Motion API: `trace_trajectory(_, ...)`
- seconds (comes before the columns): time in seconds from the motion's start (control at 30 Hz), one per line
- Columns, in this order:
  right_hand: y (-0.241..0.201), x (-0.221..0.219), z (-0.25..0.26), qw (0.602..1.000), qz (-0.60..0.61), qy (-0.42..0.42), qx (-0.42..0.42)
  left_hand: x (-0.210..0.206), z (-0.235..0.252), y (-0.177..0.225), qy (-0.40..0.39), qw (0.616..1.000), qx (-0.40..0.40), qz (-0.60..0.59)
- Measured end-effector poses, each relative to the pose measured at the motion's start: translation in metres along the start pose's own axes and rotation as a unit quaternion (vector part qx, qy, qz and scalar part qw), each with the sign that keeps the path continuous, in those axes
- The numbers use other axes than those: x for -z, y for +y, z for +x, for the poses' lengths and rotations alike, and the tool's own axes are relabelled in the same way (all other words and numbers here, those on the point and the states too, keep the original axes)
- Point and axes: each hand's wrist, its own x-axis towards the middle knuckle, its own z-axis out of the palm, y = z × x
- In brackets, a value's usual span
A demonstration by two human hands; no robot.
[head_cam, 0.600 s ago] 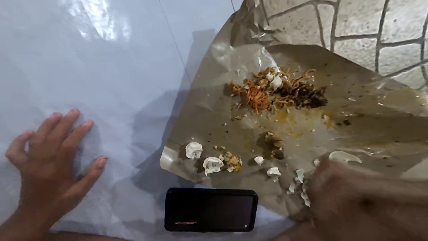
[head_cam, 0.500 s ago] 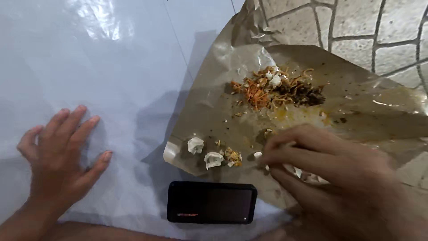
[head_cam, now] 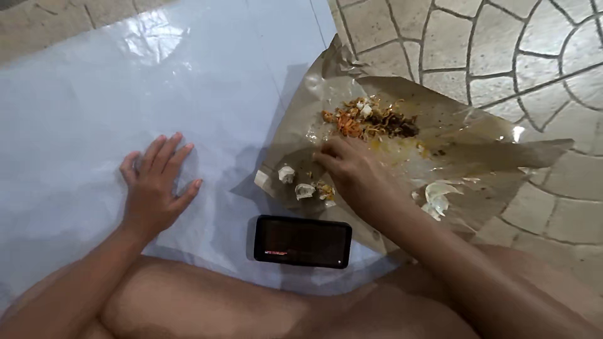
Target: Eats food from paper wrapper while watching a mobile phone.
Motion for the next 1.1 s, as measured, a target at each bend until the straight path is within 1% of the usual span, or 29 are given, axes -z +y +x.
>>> trace_trajectory(0.1, -0.002, 0.003, 0.000, 1.000, 0.027, -0.016, 0.005, 0.001, 0.001, 0.001, 0.000, 1.000, 0.002, 0.008)
trace_trajectory(0.2, -0.001, 0.001, 0.005, 0.999, 0.043, -0.012, 0.001, 0.001, 0.002, 0.003, -0.006, 1.000, 0.000, 0.008)
trace_trajectory(0.37, -0.005, -0.008, 0.016, 0.996, 0.058, -0.007, 0.073, 0.002, 0.004, 0.006, -0.006, 1.000, 0.003, 0.010)
trace_trajectory(0.47, -0.008, -0.012, 0.023, 0.990, 0.063, -0.053, 0.119, 0.001, 0.003, 0.003, -0.007, 1.000, 0.005, 0.012)
trace_trajectory(0.53, -0.011, -0.013, 0.025, 0.987, 0.053, -0.073, 0.132, 0.001, 0.002, 0.004, -0.008, 1.000, 0.004, 0.012)
trace_trajectory(0.67, -0.010, -0.014, 0.026, 0.987, 0.056, -0.072, 0.134, 0.002, 0.003, 0.004, -0.010, 1.000, 0.005, 0.006)
trace_trajectory(0.77, -0.005, -0.016, 0.024, 0.989, 0.088, -0.044, 0.113, 0.002, 0.003, 0.003, -0.014, 1.000, 0.004, 0.011)
trace_trajectory(0.87, -0.003, -0.016, 0.024, 0.990, 0.109, -0.033, 0.084, 0.003, 0.004, 0.004, -0.019, 1.000, 0.004, 0.010)
trace_trajectory(0.93, -0.003, -0.016, 0.026, 0.990, 0.103, -0.028, 0.093, 0.004, 0.005, 0.005, -0.022, 1.000, 0.002, 0.010)
trace_trajectory(1.1, -0.006, -0.015, 0.026, 0.985, 0.067, -0.044, 0.156, 0.003, 0.005, 0.004, -0.019, 1.000, 0.000, 0.011)
